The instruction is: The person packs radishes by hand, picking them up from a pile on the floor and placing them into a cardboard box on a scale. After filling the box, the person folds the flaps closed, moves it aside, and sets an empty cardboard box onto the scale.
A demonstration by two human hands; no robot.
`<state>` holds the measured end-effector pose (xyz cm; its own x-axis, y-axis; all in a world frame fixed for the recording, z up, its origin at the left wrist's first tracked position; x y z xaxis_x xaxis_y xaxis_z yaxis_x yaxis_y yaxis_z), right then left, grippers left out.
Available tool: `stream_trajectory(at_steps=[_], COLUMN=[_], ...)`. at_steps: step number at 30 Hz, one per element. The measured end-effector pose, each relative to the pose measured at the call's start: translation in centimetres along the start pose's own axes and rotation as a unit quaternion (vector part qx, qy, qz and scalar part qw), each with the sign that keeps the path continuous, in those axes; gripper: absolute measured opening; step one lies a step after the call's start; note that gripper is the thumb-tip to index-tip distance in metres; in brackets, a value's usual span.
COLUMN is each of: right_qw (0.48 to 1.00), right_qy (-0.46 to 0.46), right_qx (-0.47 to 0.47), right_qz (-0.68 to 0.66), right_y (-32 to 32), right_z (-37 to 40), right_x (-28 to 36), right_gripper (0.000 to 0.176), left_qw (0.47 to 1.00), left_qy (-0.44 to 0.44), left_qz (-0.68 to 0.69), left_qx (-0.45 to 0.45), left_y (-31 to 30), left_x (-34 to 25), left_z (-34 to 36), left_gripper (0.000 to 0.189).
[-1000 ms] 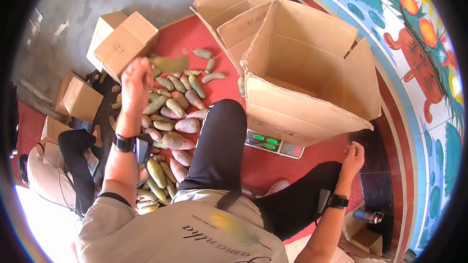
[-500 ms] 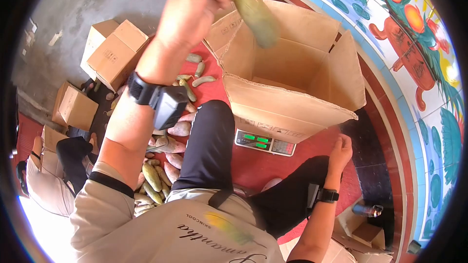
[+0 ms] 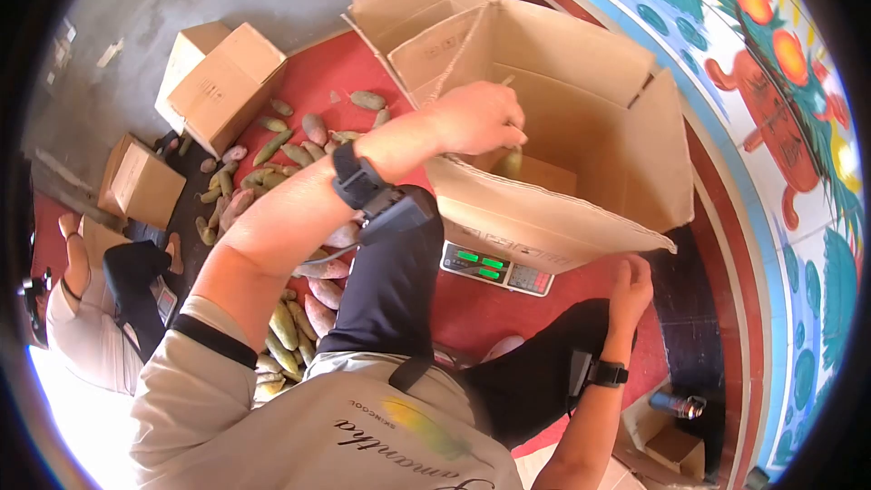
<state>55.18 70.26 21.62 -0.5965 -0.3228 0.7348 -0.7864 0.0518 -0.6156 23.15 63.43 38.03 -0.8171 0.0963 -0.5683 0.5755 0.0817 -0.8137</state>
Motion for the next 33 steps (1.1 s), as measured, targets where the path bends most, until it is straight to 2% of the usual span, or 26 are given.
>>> stream_trajectory(at_steps=[5, 7, 11, 13, 14, 16, 18, 19, 21, 23, 25, 27, 29, 31, 33], right_qw=[0.996, 0.995, 0.995, 0.994, 0.994, 0.995, 0.994, 0.993, 0.992, 0.992, 0.993, 0.991, 0.993, 0.992, 0.991], right_qy=[-0.019, -0.021, -0.051, -0.06, -0.061, -0.066, -0.07, -0.078, -0.076, -0.074, -0.059, -0.067, -0.049, -0.044, -0.036], right_qx=[0.058, 0.076, 0.064, 0.073, 0.078, 0.066, 0.078, 0.086, 0.093, 0.1, 0.093, 0.102, 0.1, 0.113, 0.106], right_qz=[-0.059, -0.059, -0.059, -0.053, -0.049, 0.017, 0.026, 0.028, 0.027, 0.024, 0.032, 0.057, 0.028, 0.036, 0.067], right_y=[1.6, 2.2, 2.4, 2.6, 2.6, 2.3, 2.3, 2.5, 2.6, 2.6, 2.2, 2.2, 2.1, 2.2, 1.9], right_z=[0.0, -0.1, -0.1, -0.2, -0.3, -0.2, -0.2, -0.3, -0.5, -0.2, -0.5, -0.8, -0.8, -0.7, -0.7], right_x=[1.5, 2.3, 2.9, 3.0, 3.0, 2.6, 2.3, 2.3, 2.1, 1.8, 1.3, 0.6, 0.5, 0.6, 1.0], right_gripper=[0.013, 0.013, 0.014, 0.015, 0.015, 0.017, 0.018, 0.019, 0.021, 0.022, 0.024, 0.025, 0.025, 0.026, 0.026], left_qw=[0.997, 0.997, 0.997, 0.967, 0.967, 0.923, 0.906, 0.901, 0.913, 0.907, 0.885, 0.878, 0.871, 0.851, 0.892], left_qy=[-0.038, -0.027, -0.017, 0.093, 0.089, 0.191, 0.175, 0.162, 0.066, -0.085, -0.157, -0.249, -0.343, -0.429, -0.392], left_qz=[-0.06, -0.069, 0.008, 0.098, 0.101, 0.199, 0.239, 0.247, 0.215, 0.214, 0.207, 0.163, 0.104, 0.073, -0.144], left_qx=[-0.003, -0.018, -0.08, -0.215, -0.217, -0.267, -0.302, -0.318, -0.34, -0.354, -0.386, -0.374, -0.336, -0.293, -0.171], left_y=[0.0, 0.2, -1.8, -4.6, -4.9, -7.2, -8.0, -8.6, -9.0, -8.4, -7.3, -5.7, -2.2, 1.8, 6.0], left_x=[-0.6, -1.0, -1.9, -3.5, -3.2, -4.1, -2.0, -0.7, 3.9, 9.9, 15.3, 19.7, 25.3, 28.4, 30.0], left_z=[0.5, 0.5, 1.8, 4.2, 4.9, 8.2, 11.1, 12.7, 15.9, 20.0, 24.9, 30.3, 36.5, 42.0, 45.6], left_gripper=[0.021, 0.02, 0.018, 0.016, 0.016, 0.013, 0.013, 0.015, 0.018, 0.018, 0.018, 0.021, 0.024, 0.025, 0.017])
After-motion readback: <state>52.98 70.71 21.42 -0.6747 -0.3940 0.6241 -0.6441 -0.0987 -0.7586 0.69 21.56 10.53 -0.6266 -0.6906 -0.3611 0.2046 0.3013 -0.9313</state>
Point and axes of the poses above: each hand's wrist, its own z-axis away from the middle knuckle, its own y-axis out of the palm, x = y × z, the point moved 9 cm from there along -z, towards the middle knuckle, and after that the axes turned 11 degrees about z, right-handed, at the moved point
